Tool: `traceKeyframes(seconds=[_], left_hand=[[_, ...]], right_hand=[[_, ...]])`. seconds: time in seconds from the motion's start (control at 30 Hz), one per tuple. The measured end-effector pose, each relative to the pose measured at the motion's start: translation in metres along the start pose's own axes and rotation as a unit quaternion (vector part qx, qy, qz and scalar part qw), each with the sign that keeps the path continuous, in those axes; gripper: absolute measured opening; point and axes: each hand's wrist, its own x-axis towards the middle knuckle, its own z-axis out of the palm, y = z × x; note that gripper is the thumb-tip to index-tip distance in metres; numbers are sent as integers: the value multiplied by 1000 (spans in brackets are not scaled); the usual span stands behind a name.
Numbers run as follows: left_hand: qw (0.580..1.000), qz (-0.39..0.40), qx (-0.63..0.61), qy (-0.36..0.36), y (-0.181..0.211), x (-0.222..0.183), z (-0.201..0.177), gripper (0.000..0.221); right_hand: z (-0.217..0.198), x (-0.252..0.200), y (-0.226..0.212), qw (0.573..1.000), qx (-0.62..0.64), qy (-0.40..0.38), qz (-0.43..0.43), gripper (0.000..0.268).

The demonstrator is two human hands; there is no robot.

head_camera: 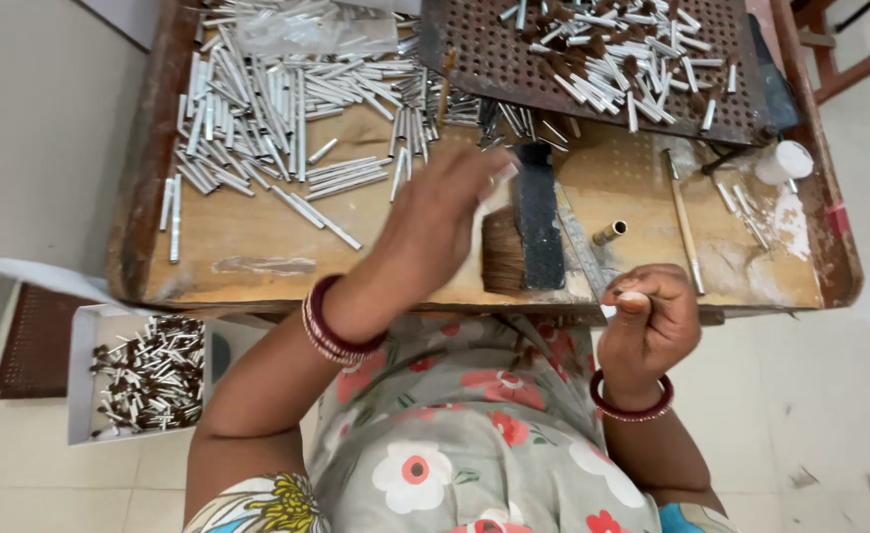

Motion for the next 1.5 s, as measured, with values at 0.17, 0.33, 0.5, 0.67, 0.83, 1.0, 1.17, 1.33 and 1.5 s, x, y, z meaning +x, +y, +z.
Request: traceKeyframes(seconds=[0.17, 0.33, 0.5, 0.67, 0.83, 1.0, 1.17, 1.33, 1.5], left_hand=[[871, -163, -458, -74, 23, -57, 89, 12], [682, -310, -649, -136, 18, -70, 113, 11], [966, -88, -235, -62, 33, -59, 81, 17], [991, 13, -128, 46, 39, -63, 76, 26], [989, 12, -138, 50, 44, -63, 73, 26], [988, 1, -147, 40, 45, -63, 71, 23], [988, 1, -152, 31, 44, -62, 69, 22], [986, -10, -163, 10, 45, -61, 61, 20], [988, -13, -154, 25, 47, -62, 57, 19]], right_hand=[[15, 4, -8, 997, 67, 3, 24, 32], [9, 8, -7, 996, 82, 0, 43, 31], [0, 2, -12, 994, 76, -38, 66, 29], [-9, -4, -26, 977, 138, -59, 150, 27], [-13, -3, -31, 979, 110, -84, 152, 24], [-16, 4, -36, 987, 30, -125, 92, 19], [-17, 18, -54, 986, -70, -149, 23, 13], [-19, 22, -56, 981, -70, -180, 31, 18], [-6, 40, -75, 977, 12, -203, 69, 54]])
